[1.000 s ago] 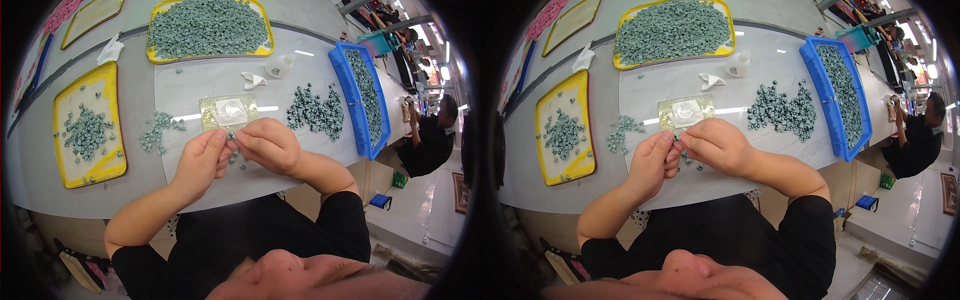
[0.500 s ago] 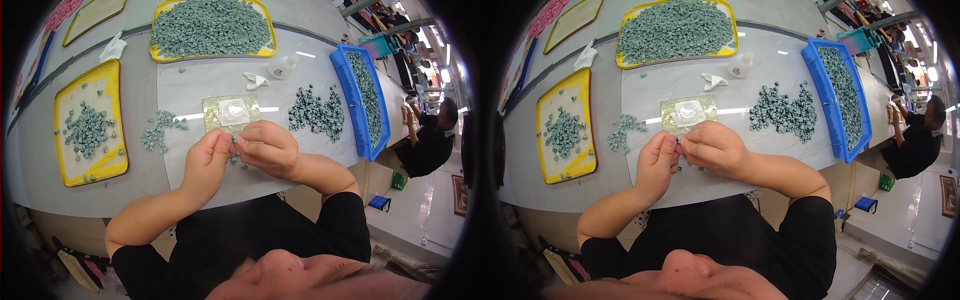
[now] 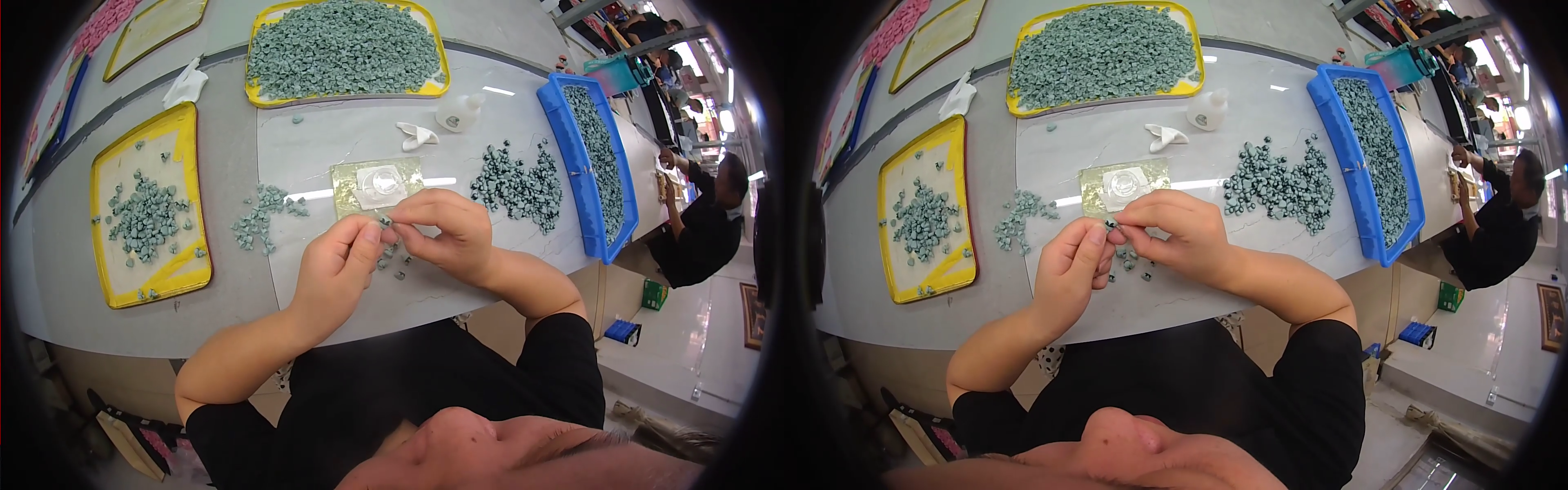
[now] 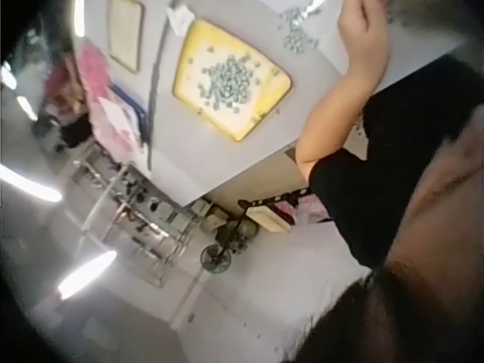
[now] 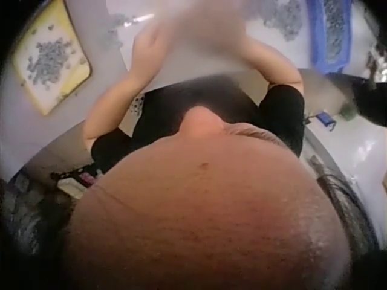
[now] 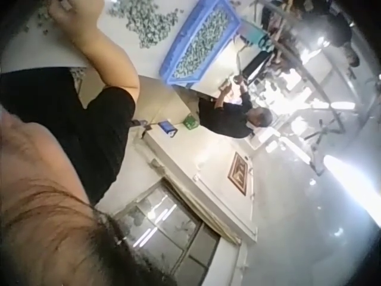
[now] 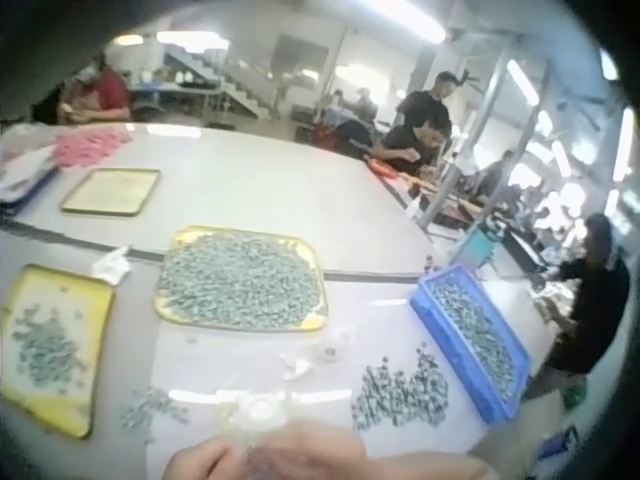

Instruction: Assembling small green plastic parts into a transparent plastic base at a factory workbench.

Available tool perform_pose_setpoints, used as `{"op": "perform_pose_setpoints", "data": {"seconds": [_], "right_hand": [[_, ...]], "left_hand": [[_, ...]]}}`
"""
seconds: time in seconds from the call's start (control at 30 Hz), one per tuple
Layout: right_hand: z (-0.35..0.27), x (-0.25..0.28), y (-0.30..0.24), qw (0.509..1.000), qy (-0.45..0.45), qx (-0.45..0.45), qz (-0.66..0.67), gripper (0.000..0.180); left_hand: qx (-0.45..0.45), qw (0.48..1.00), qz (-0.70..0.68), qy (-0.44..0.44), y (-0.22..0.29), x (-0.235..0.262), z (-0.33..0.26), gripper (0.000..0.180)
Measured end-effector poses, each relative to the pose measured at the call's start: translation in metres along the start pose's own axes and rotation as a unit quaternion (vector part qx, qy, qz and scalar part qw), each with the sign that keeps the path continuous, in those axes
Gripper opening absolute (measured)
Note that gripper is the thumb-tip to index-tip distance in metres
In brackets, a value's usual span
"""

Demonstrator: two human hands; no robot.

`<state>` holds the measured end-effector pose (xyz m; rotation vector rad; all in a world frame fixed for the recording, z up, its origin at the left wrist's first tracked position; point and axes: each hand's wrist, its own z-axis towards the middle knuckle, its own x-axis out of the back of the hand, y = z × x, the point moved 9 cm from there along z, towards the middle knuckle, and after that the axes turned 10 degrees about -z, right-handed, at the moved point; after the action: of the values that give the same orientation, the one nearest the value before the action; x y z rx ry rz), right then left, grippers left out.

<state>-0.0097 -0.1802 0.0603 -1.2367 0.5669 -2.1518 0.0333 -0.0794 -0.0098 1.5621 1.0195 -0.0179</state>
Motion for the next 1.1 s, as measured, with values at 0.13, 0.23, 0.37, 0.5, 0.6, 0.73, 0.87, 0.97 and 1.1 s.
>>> {"op": "perform_pose_setpoints", "data": {"seconds": [0.13,0.23,0.37,0.5,0.6,0.73,0.87,0.97,1.1], "right_hand": [[0.001,0.001,-0.004,1.000,-0.003,0.018,-0.023,0.026],[-0.002,-0.002,-0.004,0.999,-0.010,0.029,-0.011,0.025],[-0.005,-0.003,-0.002,1.000,-0.001,0.026,0.013,0.022],[-0.006,-0.005,0.001,0.999,0.001,0.027,0.027,0.021],[-0.007,-0.004,-0.004,0.999,0.016,0.027,0.022,0.021],[-0.008,-0.001,-0.002,0.999,0.031,0.025,0.019,0.021],[-0.001,-0.003,0.004,0.999,-0.036,-0.016,0.004,0.019],[-0.002,-0.008,0.018,0.980,-0.168,-0.086,0.057,0.017],[0.002,0.008,0.021,0.986,-0.146,-0.079,0.026,0.016]], "left_hand": [[-0.005,1.000,0.007,-0.006,-0.001,0.001,0.001,0.024],[-0.014,1.000,0.027,-0.003,-0.002,0.003,0.002,0.023],[-0.037,0.998,0.052,-0.005,-0.001,0.002,0.002,0.023],[-0.018,0.999,0.042,-0.009,-0.003,0.001,0.003,0.021],[-0.019,0.999,0.049,-0.009,-0.003,0.001,0.001,0.021],[-0.032,0.998,0.059,-0.011,-0.001,-0.001,0.004,0.020],[-0.002,0.997,0.074,-0.016,-0.003,0.003,0.007,0.021],[0.053,0.991,0.109,-0.059,-0.010,-0.001,0.008,0.023],[0.038,0.963,0.263,-0.049,-0.006,-0.001,0.008,0.022]]}}
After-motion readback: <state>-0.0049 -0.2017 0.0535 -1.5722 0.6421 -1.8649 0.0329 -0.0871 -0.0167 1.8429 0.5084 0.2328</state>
